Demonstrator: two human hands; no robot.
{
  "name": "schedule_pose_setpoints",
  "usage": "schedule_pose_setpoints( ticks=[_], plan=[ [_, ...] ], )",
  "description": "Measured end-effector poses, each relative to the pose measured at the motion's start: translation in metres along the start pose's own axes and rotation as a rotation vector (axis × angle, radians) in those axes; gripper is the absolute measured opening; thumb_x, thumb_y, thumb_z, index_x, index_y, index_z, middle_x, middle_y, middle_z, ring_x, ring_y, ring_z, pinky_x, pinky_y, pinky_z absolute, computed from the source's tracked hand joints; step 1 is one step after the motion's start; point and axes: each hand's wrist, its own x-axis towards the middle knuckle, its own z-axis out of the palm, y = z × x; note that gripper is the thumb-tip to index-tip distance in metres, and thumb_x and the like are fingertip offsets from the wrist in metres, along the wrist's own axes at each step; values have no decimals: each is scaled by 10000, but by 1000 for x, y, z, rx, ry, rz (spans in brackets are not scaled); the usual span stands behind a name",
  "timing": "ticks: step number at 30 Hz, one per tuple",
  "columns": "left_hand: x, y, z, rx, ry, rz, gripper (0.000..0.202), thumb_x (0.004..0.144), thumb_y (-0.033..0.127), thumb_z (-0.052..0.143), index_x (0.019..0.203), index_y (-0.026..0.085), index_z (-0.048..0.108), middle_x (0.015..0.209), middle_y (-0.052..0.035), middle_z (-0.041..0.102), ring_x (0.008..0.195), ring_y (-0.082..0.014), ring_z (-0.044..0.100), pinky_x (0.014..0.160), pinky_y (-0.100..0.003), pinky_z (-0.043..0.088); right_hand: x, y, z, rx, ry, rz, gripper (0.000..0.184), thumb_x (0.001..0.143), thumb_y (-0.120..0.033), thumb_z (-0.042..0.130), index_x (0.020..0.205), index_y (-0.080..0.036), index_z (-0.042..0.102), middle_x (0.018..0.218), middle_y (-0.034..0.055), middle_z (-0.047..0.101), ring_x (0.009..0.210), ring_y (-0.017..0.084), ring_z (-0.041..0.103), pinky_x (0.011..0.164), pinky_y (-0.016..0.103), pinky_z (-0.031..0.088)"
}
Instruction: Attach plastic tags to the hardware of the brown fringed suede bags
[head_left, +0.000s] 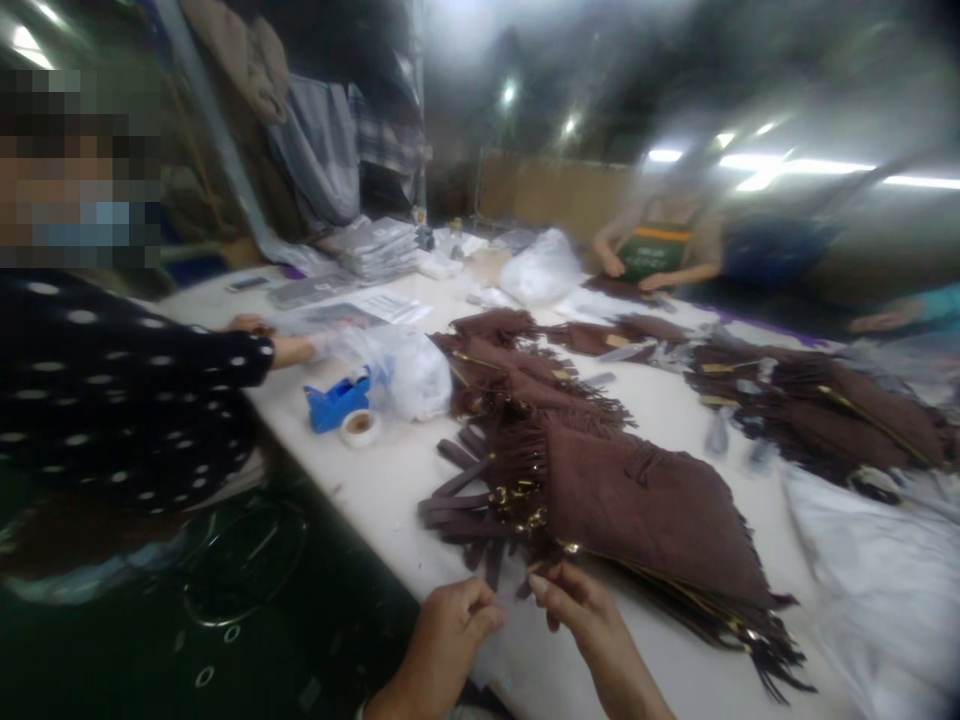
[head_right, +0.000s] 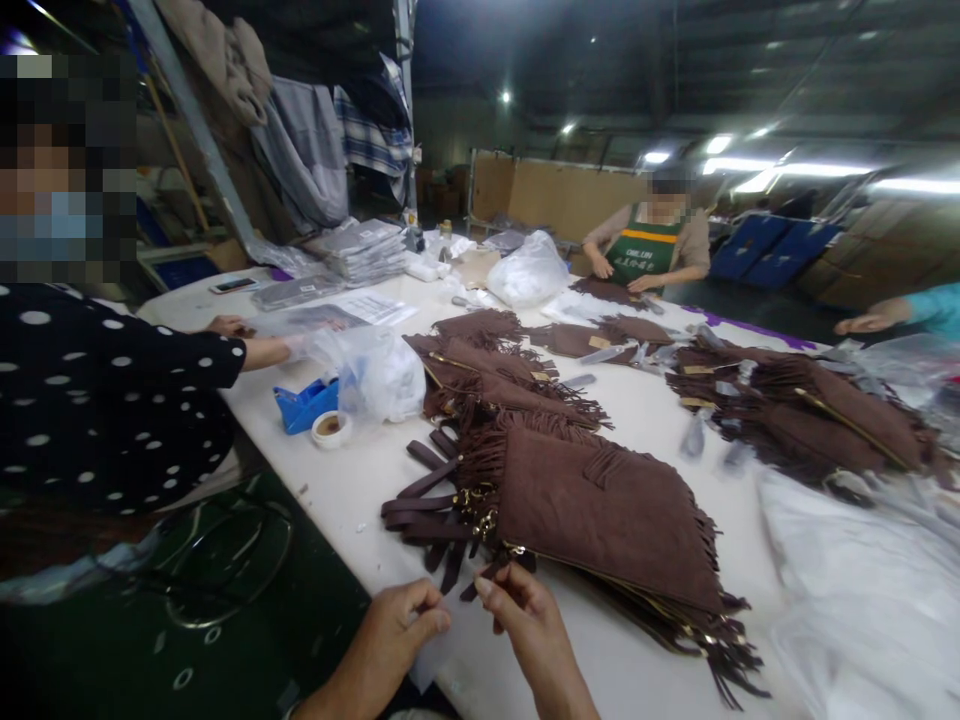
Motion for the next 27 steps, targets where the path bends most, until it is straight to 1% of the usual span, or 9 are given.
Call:
schedule_pose_setpoints(
  ticks=[4, 7, 10, 12, 14, 18, 23, 25, 27],
  plan=[
    [9, -2, 13, -161, -37, -50, 128, 758, 255, 587, 673, 159, 583, 627, 30, 538, 644, -150, 470, 591, -250, 315, 0, 3, -5, 1, -18, -7, 334, 729, -504, 707, 836, -188, 698, 764, 15, 600, 654, 151, 497, 582, 259, 423],
    [16, -6, 25, -334, -67, -107, 149, 725, 277, 620, 671, 159, 546, 611, 39, 525, 605, -133, 446, 573, -244, 310, -6, 13, -5, 77, 46, -11, 407, 750, -565, 664, 925, -198, 690, 821, 33, 620, 705, 179, 544, 607, 284, 464],
    [21, -11, 33, -405, -71, -126, 199, 729, 322, 640, 688, 155, 540, 627, 33, 544, 605, -131, 457, 580, -245, 325, -11, 31, -4, 181, 104, 18, 500, 710, -581, 702, 1026, -195, 667, 860, 53, 645, 733, 199, 574, 594, 296, 480],
    [24, -14, 37, -404, -62, -135, 225, 737, 349, 640, 692, 156, 534, 626, 32, 542, 610, -135, 464, 588, -248, 333, -12, 41, -4, 208, 113, 22, 494, 690, -573, 730, 987, -182, 676, 787, 43, 640, 698, 192, 571, 572, 287, 471],
    [26, -18, 39, -407, -61, -137, 248, 736, 373, 643, 688, 162, 522, 613, 38, 528, 605, -136, 463, 588, -251, 336, -10, 48, -5, 188, 113, 9, 444, 697, -569, 730, 889, -171, 689, 692, 22, 616, 648, 176, 554, 561, 278, 459],
    [29, -18, 39, -361, -50, -102, 272, 737, 404, 652, 685, 159, 548, 618, 32, 538, 619, -148, 486, 592, -259, 346, -3, 50, -9, 81, 93, -24, 389, 724, -562, 710, 745, -175, 668, 623, -2, 581, 598, 160, 535, 572, 272, 448],
    [31, -5, 36, -426, -125, -38, 273, 790, 387, 635, 873, 130, 680, 835, -56, 696, 807, -216, 606, 750, -305, 434, -6, 52, -13, -9, 110, -55, 352, 772, -549, 666, 772, -197, 662, 620, -18, 569, 611, 159, 543, 614, 263, 444],
    [32, -1, 38, -450, -158, -27, 303, 798, 397, 638, 899, 120, 704, 846, -71, 709, 818, -224, 614, 764, -312, 440, -9, 55, -14, -11, 144, -57, 349, 774, -552, 662, 781, -202, 669, 613, -22, 566, 602, 153, 535, 614, 256, 439],
    [34, -1, 41, -470, -179, -37, 340, 795, 432, 643, 870, 109, 717, 800, -73, 707, 771, -220, 609, 726, -308, 441, -12, 56, -15, -1, 209, -62, 358, 762, -564, 666, 779, -206, 678, 604, -22, 562, 591, 150, 524, 598, 252, 433]
  ],
)
